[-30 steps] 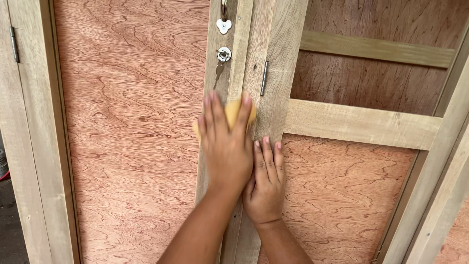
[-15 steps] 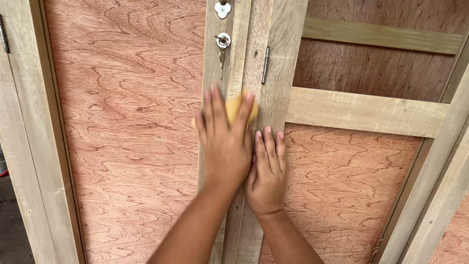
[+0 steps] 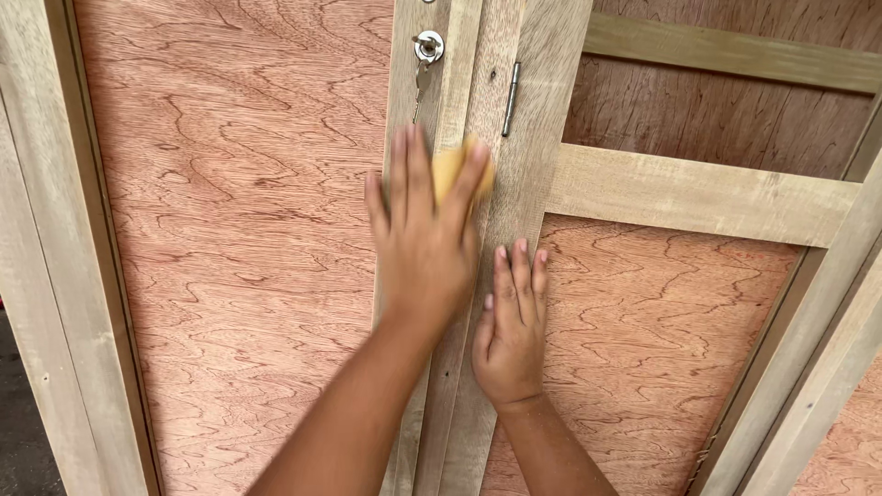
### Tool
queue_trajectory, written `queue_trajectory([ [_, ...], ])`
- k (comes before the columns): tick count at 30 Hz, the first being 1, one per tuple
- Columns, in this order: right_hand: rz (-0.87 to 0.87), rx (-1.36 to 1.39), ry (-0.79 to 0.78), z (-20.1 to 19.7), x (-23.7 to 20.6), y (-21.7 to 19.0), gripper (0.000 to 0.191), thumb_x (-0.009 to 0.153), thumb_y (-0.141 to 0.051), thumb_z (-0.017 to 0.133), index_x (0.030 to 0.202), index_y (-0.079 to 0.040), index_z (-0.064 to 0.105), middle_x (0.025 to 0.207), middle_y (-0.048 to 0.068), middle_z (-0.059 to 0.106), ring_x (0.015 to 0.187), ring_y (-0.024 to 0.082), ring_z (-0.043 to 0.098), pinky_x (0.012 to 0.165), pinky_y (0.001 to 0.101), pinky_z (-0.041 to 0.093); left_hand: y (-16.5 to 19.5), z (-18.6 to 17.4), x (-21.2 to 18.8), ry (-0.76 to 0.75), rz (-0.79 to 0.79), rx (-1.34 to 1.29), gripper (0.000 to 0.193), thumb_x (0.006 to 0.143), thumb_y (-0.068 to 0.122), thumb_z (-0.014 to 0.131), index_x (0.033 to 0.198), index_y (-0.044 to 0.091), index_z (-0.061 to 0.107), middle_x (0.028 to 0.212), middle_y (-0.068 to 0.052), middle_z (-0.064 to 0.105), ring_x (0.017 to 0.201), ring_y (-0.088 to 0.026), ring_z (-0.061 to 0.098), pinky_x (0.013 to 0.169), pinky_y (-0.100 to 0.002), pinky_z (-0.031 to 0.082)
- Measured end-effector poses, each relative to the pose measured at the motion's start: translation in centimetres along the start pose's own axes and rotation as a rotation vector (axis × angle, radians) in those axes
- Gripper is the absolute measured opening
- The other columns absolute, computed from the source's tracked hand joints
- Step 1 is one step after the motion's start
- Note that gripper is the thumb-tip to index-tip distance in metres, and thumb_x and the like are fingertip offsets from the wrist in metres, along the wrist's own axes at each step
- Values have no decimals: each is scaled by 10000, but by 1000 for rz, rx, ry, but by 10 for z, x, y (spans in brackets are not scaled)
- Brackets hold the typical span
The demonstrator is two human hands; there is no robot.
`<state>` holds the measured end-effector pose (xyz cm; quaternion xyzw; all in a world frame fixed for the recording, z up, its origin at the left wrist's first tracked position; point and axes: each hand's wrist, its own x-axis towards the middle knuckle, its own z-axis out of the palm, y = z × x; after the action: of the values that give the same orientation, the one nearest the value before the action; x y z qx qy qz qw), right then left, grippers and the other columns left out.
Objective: The person sands the surfaces and frame edges of a large wooden wardrobe using a sanding sponge and sandpaper, working over the door panels, rails, drawer front and lower edges, and wipes or brushes dust off between passes.
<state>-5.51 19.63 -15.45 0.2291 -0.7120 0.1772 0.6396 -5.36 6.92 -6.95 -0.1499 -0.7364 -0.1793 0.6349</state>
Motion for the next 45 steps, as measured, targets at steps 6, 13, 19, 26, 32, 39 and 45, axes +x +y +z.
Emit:
queue_trajectory([
  [6,73,-7,45,2,-27,3,540,1074,-171,392,1599,-47,361,1695,258,224,1595,412,215,1282,600,88,-14,4,-209,-107,10,-62,654,848,275,603,1485,374,494,1562,-273,349,1468,-414,305,1161,-673,125],
  [13,76,-104,24,8,-28,10,553,1091,-248,343,1621,-88,327,1707,212,238,1613,392,143,1293,594,12,-7,-15,-131,-75,12,-37,528,1024,224,503,1515,412,457,1662,-229,255,1548,-377,230,1216,-666,98],
  [19,143,-65,-25,8,-43,11,548,1120,-258,311,1634,-70,305,1714,193,272,1629,376,137,1308,579,-33,0,-1,39,-187,-106,-32,453,1133,361,454,1569,450,367,1686,-113,266,1601,-279,141,1304,-600,17],
  [26,157,-8,-14,3,-83,7,531,1127,-190,344,1628,-21,301,1699,162,340,1641,361,148,1323,559,-54,-6,-13,-76,-60,44,-78,445,1149,298,475,1572,429,421,1704,-204,235,1600,-348,174,1314,-567,81],
  [32,137,-19,-10,3,-106,7,534,1143,-186,331,1641,-4,270,1717,142,322,1656,330,121,1344,533,-64,-42,-1,-276,-184,254,-83,482,1131,282,471,1596,402,437,1686,-270,214,1599,-351,129,1272,-531,46],
  [39,152,-25,-24,1,-112,8,534,1158,-187,313,1651,4,242,1737,159,292,1669,319,95,1313,495,-66,-46,-21,-372,-342,233,-88,555,1050,246,418,1571,420,338,1686,-179,150,1595,-273,55,1256,-596,30],
  [45,154,-29,-22,0,-111,8,550,1141,-176,332,1653,6,245,1738,188,266,1663,327,101,1351,522,-49,-24,18,-241,-147,77,-36,506,1101,287,488,1567,476,426,1677,-283,193,1582,-391,129,1250,-669,128],
])
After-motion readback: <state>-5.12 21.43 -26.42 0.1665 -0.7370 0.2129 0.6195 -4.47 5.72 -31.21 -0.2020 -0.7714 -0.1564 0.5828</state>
